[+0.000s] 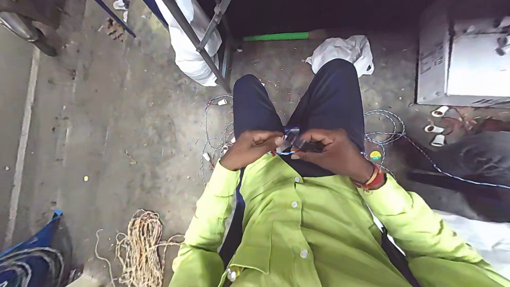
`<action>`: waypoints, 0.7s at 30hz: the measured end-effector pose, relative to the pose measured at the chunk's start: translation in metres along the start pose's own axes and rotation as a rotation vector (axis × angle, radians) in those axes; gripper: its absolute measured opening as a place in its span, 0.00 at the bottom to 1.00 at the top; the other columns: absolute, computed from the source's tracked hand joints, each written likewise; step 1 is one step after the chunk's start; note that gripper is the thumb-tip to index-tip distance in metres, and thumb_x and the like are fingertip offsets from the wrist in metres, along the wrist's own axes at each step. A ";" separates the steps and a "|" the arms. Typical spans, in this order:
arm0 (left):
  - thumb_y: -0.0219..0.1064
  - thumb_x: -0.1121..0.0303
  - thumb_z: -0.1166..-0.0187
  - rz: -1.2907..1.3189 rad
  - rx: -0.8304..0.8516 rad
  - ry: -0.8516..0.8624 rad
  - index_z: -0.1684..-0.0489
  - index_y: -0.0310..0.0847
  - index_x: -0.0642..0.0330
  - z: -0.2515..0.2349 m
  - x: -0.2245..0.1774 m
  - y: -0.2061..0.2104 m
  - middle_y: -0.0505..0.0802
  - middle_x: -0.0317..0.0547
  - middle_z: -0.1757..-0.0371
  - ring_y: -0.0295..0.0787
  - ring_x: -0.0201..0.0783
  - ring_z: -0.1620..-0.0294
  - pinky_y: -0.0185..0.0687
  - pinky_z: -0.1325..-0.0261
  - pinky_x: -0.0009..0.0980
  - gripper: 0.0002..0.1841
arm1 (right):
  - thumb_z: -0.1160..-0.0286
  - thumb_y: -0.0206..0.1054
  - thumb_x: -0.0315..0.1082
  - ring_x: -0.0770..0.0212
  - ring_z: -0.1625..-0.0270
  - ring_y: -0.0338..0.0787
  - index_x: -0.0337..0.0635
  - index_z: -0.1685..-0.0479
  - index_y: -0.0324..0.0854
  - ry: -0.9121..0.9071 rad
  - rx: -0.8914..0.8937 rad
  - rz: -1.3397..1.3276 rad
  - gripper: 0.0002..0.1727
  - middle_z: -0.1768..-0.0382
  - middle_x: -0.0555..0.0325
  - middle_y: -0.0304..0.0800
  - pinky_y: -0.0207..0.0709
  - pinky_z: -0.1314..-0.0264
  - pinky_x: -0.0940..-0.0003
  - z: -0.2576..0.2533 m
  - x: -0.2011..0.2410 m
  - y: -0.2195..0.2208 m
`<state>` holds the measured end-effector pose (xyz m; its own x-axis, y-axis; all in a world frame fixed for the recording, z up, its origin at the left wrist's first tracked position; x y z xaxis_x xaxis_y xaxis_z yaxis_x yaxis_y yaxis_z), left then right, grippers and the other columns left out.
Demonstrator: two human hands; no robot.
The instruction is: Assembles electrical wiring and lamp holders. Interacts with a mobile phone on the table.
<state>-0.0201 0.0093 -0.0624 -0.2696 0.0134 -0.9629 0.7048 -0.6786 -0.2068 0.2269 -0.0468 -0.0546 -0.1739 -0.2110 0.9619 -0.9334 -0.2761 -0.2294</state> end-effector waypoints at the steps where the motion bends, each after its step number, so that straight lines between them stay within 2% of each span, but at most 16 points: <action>1: 0.64 0.65 0.13 0.035 0.037 0.019 0.41 0.91 0.61 -0.002 0.000 0.003 0.97 0.41 0.54 0.92 0.28 0.58 0.90 0.51 0.30 0.14 | 0.39 0.82 0.27 0.73 0.65 0.92 0.39 0.55 0.89 0.011 0.001 0.012 0.13 0.64 0.63 0.95 0.90 0.61 0.77 0.000 -0.001 0.001; 2: 0.65 0.68 0.14 0.066 0.075 0.023 0.44 0.91 0.63 -0.002 0.000 0.003 0.96 0.42 0.57 0.92 0.29 0.60 0.90 0.53 0.29 0.12 | 0.39 0.82 0.28 0.73 0.65 0.92 0.39 0.55 0.89 0.020 -0.006 0.030 0.13 0.64 0.64 0.94 0.89 0.62 0.77 0.000 -0.002 0.000; 3: 0.65 0.69 0.14 0.097 0.111 0.009 0.43 0.91 0.65 -0.002 -0.001 0.002 0.97 0.44 0.56 0.93 0.30 0.58 0.91 0.50 0.31 0.12 | 0.39 0.83 0.29 0.73 0.66 0.91 0.40 0.55 0.89 0.026 -0.011 0.045 0.14 0.64 0.64 0.94 0.89 0.62 0.77 0.000 -0.004 -0.001; 5: 0.65 0.73 0.15 0.181 0.162 -0.037 0.37 0.87 0.68 0.002 -0.004 0.000 0.97 0.49 0.50 0.94 0.34 0.52 0.91 0.44 0.33 0.14 | 0.39 0.83 0.29 0.72 0.65 0.92 0.39 0.54 0.89 0.033 -0.018 0.047 0.15 0.63 0.62 0.94 0.89 0.62 0.76 0.001 -0.006 -0.004; 9: 0.60 0.80 0.17 0.361 0.191 -0.036 0.27 0.78 0.72 0.004 -0.007 -0.001 0.95 0.54 0.47 0.95 0.39 0.49 0.92 0.41 0.35 0.20 | 0.40 0.83 0.28 0.73 0.67 0.90 0.38 0.54 0.88 0.011 -0.052 0.048 0.15 0.65 0.63 0.93 0.87 0.64 0.78 -0.001 -0.006 -0.004; 14: 0.67 0.82 0.22 0.378 0.095 -0.080 0.20 0.73 0.67 0.003 -0.011 0.008 0.96 0.54 0.50 0.95 0.39 0.54 0.92 0.46 0.33 0.27 | 0.39 0.82 0.27 0.74 0.64 0.92 0.39 0.55 0.89 -0.030 -0.058 0.095 0.13 0.63 0.63 0.94 0.89 0.61 0.79 -0.001 -0.004 -0.006; 17: 0.70 0.83 0.25 0.346 0.080 -0.101 0.20 0.74 0.67 0.003 -0.014 0.010 0.96 0.54 0.51 0.96 0.38 0.56 0.93 0.49 0.32 0.29 | 0.36 0.79 0.27 0.75 0.62 0.92 0.39 0.57 0.90 -0.095 -0.071 0.177 0.09 0.62 0.64 0.95 0.89 0.57 0.79 0.000 -0.003 -0.008; 21: 0.72 0.81 0.26 0.236 0.072 -0.113 0.24 0.78 0.67 0.012 -0.020 0.007 0.98 0.49 0.57 0.95 0.31 0.63 0.91 0.58 0.25 0.27 | 0.33 0.74 0.26 0.76 0.61 0.91 0.40 0.57 0.91 -0.088 -0.099 0.254 0.07 0.62 0.64 0.95 0.87 0.57 0.79 -0.001 -0.001 -0.008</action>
<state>-0.0173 -0.0050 -0.0422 -0.1779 -0.2304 -0.9567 0.7094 -0.7038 0.0376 0.2339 -0.0435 -0.0541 -0.3821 -0.3436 0.8579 -0.8904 -0.1117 -0.4413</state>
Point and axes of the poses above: each hand's wrist, its own z-axis away from the middle knuckle, its own y-axis out of the palm, x = y × z, the point moved 1 cm from there along -z, towards the middle knuckle
